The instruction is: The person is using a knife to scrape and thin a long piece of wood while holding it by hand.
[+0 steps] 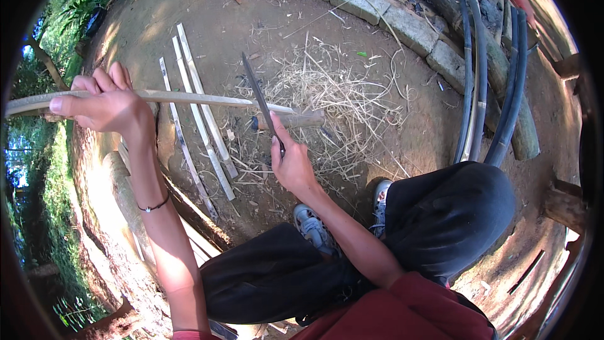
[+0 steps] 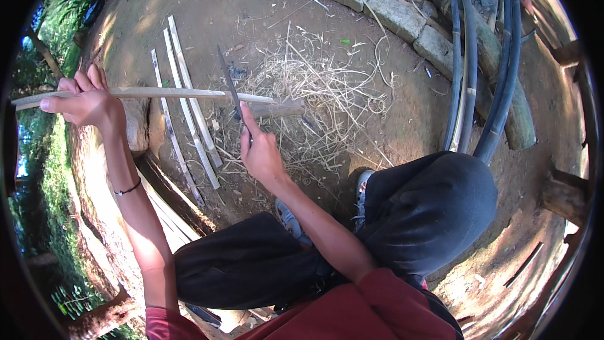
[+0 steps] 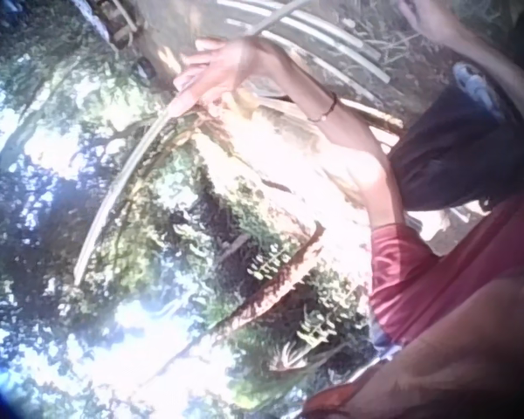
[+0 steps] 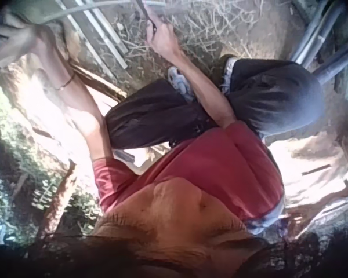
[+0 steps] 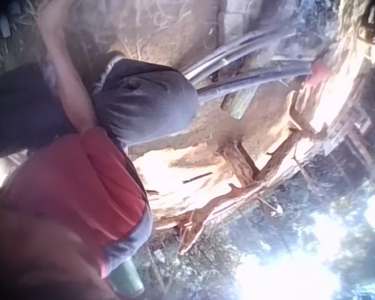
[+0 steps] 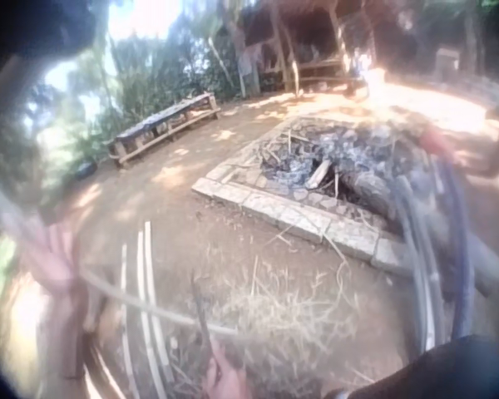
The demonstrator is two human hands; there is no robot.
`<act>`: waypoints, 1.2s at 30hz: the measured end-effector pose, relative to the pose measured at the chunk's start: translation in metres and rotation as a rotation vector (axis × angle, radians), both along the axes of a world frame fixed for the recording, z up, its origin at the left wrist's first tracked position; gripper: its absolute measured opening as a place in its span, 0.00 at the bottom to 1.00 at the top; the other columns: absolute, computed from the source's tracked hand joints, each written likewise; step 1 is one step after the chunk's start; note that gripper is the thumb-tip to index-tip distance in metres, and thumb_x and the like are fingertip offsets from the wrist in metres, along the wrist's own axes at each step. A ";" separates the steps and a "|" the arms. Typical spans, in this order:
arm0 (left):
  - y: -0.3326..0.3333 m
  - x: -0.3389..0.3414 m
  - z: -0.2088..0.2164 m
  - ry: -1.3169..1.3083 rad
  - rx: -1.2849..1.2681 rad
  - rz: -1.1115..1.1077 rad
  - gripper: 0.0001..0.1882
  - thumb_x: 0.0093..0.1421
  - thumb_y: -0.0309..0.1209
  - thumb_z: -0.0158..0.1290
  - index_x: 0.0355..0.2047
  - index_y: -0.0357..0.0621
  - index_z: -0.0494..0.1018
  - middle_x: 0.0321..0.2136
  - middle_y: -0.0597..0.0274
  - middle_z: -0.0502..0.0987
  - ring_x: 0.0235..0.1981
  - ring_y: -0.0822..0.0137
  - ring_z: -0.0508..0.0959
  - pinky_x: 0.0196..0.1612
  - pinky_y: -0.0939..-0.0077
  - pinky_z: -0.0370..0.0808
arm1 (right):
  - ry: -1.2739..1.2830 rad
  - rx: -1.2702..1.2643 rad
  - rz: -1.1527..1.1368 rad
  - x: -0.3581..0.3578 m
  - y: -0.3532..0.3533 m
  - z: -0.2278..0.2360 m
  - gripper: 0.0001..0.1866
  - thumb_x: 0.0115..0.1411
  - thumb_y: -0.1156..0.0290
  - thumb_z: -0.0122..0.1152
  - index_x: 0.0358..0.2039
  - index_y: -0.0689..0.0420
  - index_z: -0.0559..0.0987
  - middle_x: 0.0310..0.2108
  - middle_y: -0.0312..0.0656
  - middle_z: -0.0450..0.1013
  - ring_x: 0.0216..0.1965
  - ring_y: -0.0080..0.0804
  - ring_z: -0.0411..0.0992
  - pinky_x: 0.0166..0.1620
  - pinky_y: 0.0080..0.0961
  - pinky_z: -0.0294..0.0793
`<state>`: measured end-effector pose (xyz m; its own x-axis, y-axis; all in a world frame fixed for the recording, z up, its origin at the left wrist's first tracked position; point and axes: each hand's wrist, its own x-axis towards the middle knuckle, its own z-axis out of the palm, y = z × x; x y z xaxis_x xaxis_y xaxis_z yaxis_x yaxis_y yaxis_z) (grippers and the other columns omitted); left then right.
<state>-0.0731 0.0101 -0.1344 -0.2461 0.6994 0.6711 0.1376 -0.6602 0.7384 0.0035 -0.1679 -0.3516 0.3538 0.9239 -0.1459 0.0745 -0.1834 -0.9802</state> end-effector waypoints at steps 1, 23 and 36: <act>0.001 -0.002 0.002 -0.008 -0.009 0.015 0.33 0.68 0.67 0.20 0.25 0.51 0.46 0.17 0.67 0.46 0.20 0.69 0.47 0.25 0.74 0.48 | 0.000 0.058 -0.022 -0.002 0.000 0.001 0.33 0.64 0.80 0.49 0.70 0.55 0.58 0.17 0.61 0.73 0.17 0.52 0.76 0.29 0.46 0.75; -0.014 0.023 0.001 0.162 0.016 -0.056 0.34 0.65 0.69 0.14 0.24 0.50 0.46 0.15 0.65 0.47 0.19 0.68 0.46 0.25 0.74 0.49 | 0.010 -0.016 -0.023 -0.002 0.001 -0.006 0.32 0.62 0.82 0.49 0.69 0.62 0.60 0.17 0.55 0.74 0.15 0.40 0.74 0.23 0.38 0.74; -0.008 0.017 0.005 0.182 -0.018 -0.021 0.33 0.68 0.65 0.15 0.26 0.49 0.46 0.17 0.62 0.50 0.22 0.64 0.52 0.30 0.72 0.61 | 0.135 0.026 -0.103 0.000 0.002 -0.015 0.26 0.66 0.77 0.50 0.66 0.59 0.66 0.15 0.54 0.71 0.14 0.40 0.73 0.24 0.38 0.72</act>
